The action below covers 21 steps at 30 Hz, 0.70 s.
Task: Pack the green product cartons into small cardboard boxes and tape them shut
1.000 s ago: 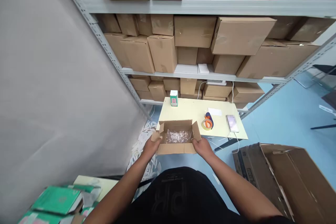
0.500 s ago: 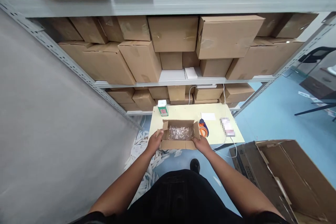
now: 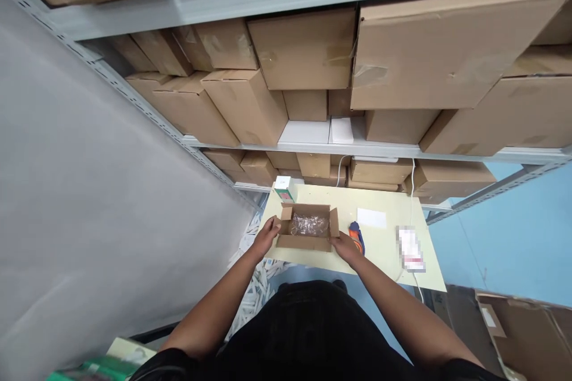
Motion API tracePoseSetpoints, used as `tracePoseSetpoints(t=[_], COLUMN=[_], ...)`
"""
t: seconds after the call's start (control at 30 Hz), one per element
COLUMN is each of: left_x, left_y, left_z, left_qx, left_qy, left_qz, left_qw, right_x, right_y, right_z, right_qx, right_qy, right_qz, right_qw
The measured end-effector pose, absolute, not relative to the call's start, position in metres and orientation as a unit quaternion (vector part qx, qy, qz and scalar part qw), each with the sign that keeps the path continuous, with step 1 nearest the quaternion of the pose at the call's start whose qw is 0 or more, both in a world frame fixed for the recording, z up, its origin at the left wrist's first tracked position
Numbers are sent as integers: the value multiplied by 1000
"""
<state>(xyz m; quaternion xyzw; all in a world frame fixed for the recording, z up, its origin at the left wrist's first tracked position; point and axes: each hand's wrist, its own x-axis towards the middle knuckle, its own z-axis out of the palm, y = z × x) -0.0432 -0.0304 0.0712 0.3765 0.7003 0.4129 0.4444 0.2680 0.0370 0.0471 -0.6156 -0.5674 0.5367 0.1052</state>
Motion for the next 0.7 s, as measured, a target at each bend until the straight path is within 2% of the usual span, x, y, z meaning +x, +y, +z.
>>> tracePoseSetpoints(t=[0.13, 0.33, 0.57, 0.7], left_x=[-72, -90, -69, -73], left_y=[-9, 75, 157, 174], left_z=[99, 133, 114, 106], left_qx=[409, 512, 576, 574], left_qy=[748, 787, 798, 805], left_qz=[402, 281, 91, 83], left_qw=[335, 199, 154, 126], right_x=[293, 314, 278, 276], right_y=[26, -15, -63, -81], right_z=[41, 23, 51, 62], right_qx=[-582, -679, -704, -715], right_qy=[-584, -486, -464, -456], right_qz=[548, 522, 495, 479], right_qw=[144, 171, 210, 226])
